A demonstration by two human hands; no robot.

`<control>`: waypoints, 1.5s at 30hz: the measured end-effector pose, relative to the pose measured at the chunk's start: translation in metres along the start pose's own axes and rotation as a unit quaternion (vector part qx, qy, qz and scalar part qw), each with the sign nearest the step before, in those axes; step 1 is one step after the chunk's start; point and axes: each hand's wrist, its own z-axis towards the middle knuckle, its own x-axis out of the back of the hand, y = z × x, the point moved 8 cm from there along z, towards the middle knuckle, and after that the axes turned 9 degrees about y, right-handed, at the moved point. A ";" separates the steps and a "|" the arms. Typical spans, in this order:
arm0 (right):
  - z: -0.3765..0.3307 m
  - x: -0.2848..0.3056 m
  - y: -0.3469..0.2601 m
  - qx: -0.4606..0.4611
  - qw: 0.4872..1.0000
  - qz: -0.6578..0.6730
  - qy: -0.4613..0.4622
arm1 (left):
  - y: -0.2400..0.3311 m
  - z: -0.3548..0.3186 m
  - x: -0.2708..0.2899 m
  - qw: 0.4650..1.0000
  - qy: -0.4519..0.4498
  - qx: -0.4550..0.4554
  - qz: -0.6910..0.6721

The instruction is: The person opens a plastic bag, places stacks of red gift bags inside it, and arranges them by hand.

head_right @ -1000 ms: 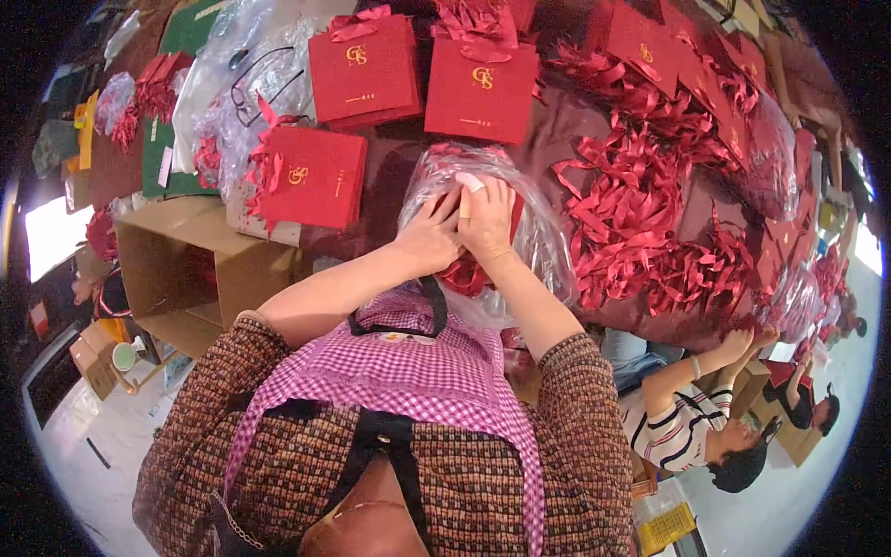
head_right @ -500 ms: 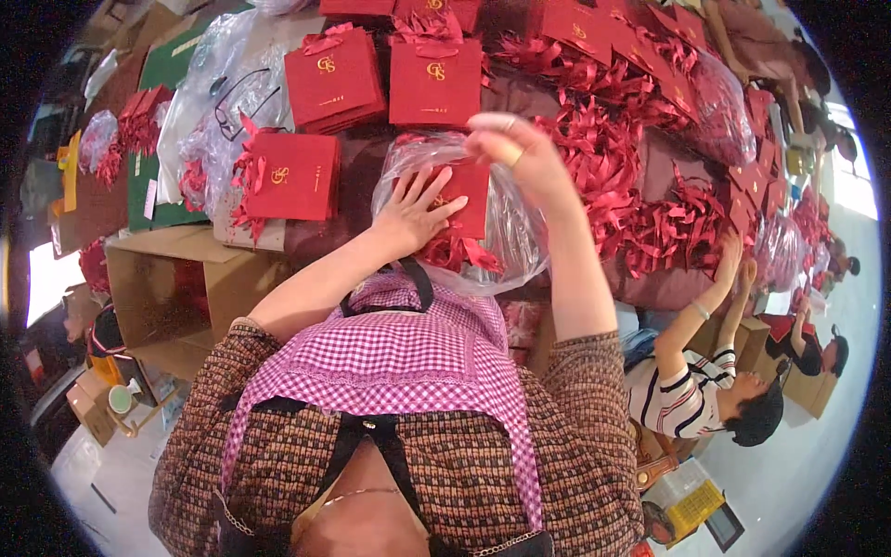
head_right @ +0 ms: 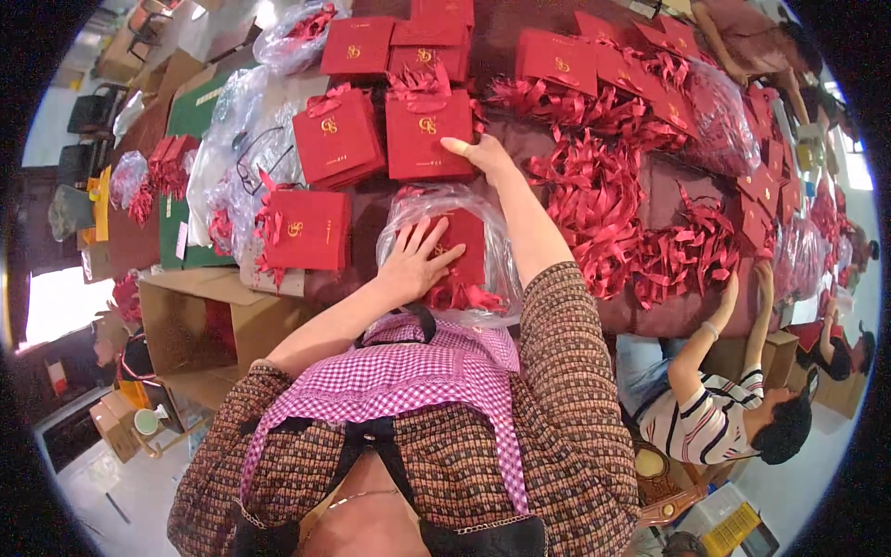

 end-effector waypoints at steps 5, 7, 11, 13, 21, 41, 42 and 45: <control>0.024 0.004 0.008 -0.031 0.997 -0.064 0.017 | 0.001 0.004 -0.002 1.000 -0.007 -0.001 0.006; 0.033 0.007 0.010 -0.023 0.998 -0.057 0.011 | 0.000 0.006 -0.004 1.000 -0.010 -0.001 0.002; 0.039 -0.004 0.006 0.008 0.998 -0.057 -0.021 | -0.004 0.003 -0.009 0.999 -0.043 0.021 -0.003; 0.045 -0.007 0.005 0.027 0.996 -0.078 -0.028 | -0.005 0.004 -0.007 0.999 -0.047 0.021 0.008; 0.104 0.008 0.058 -0.001 0.989 -0.142 0.029 | -0.004 0.009 -0.009 0.995 -0.084 0.043 -0.021; 0.048 0.005 0.001 -0.003 0.995 0.092 0.041 | 0.000 0.009 -0.001 0.998 -0.063 0.026 -0.001; 0.050 0.013 -0.006 0.033 0.997 0.067 0.035 | 0.001 0.010 -0.001 0.998 -0.064 0.025 -0.005; 0.037 0.051 -0.055 0.175 0.965 -0.166 0.102 | 0.001 0.009 -0.001 0.998 -0.064 0.022 0.000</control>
